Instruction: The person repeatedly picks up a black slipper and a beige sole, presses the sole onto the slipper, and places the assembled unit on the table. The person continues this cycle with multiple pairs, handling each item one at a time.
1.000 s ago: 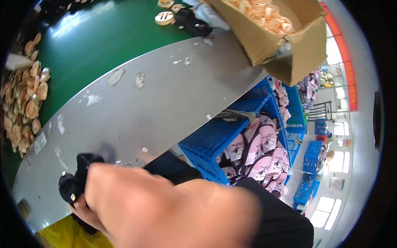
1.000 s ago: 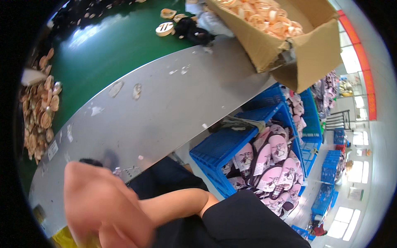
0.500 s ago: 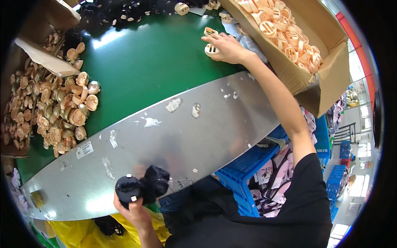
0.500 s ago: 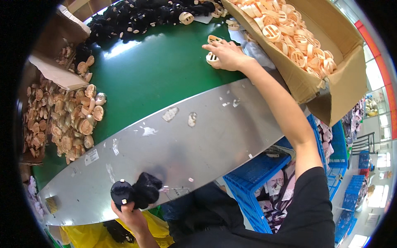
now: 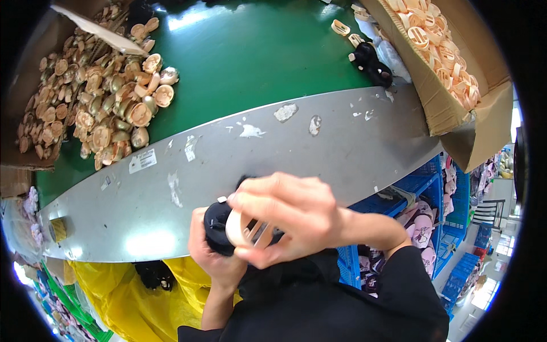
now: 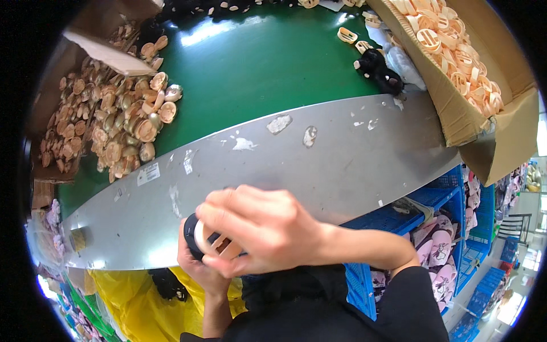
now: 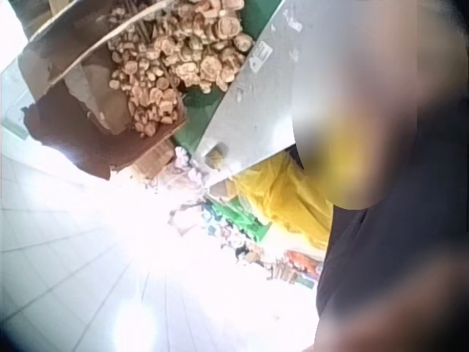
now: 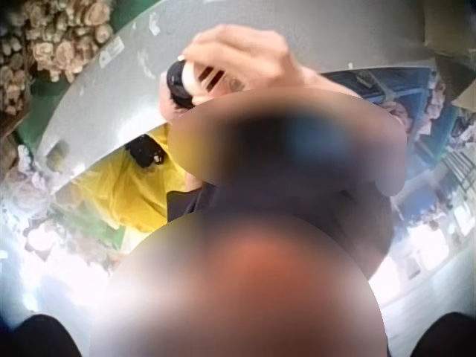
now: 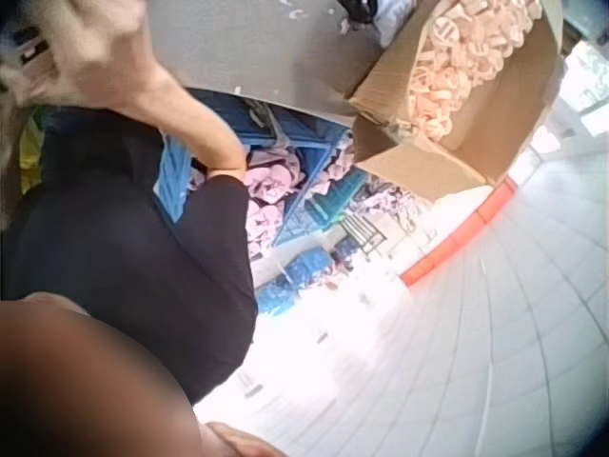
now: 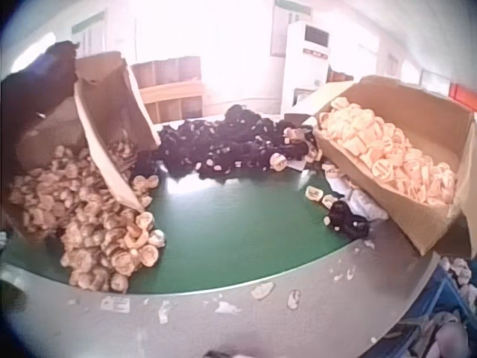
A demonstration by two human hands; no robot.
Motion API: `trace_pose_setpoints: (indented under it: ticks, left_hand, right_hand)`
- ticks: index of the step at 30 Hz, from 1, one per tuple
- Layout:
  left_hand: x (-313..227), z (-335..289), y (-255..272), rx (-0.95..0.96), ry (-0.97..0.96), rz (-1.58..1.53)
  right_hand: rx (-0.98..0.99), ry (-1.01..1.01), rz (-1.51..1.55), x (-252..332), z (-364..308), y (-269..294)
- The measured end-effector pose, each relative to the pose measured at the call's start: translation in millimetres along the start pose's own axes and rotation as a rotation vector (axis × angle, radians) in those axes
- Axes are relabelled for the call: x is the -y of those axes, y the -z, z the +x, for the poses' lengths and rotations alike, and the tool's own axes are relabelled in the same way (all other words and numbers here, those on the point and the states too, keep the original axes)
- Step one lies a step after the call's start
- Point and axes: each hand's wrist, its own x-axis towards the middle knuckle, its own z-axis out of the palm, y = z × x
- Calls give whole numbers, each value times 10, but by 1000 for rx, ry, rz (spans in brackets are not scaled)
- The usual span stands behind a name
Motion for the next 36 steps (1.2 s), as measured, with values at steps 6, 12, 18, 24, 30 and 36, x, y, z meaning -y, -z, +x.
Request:
trace_pose_setpoints:
  ticks: [6,12,18,24,30,36]
  left_hand:
    - [-38,-88,194,28,-254,170]
    - [-56,-119,305,55,-421,272]
    - [83,-385,288,-23,-307,-26]
    - [-11,-431,297,-51,-220,-76]
    - [-90,-222,230,-245,-21,-256]
    - [38,-206,358,7,253,-668]
  right_hand:
    - [26,69,-68,239,-20,-202]
    - [105,56,22,261,28,-249]
    - [-33,169,108,435,88,-492]
    - [-46,-105,331,349,-44,-529]
    - [78,-401,304,367,-277,-522]
    - [18,-425,330,431,-362,-482]
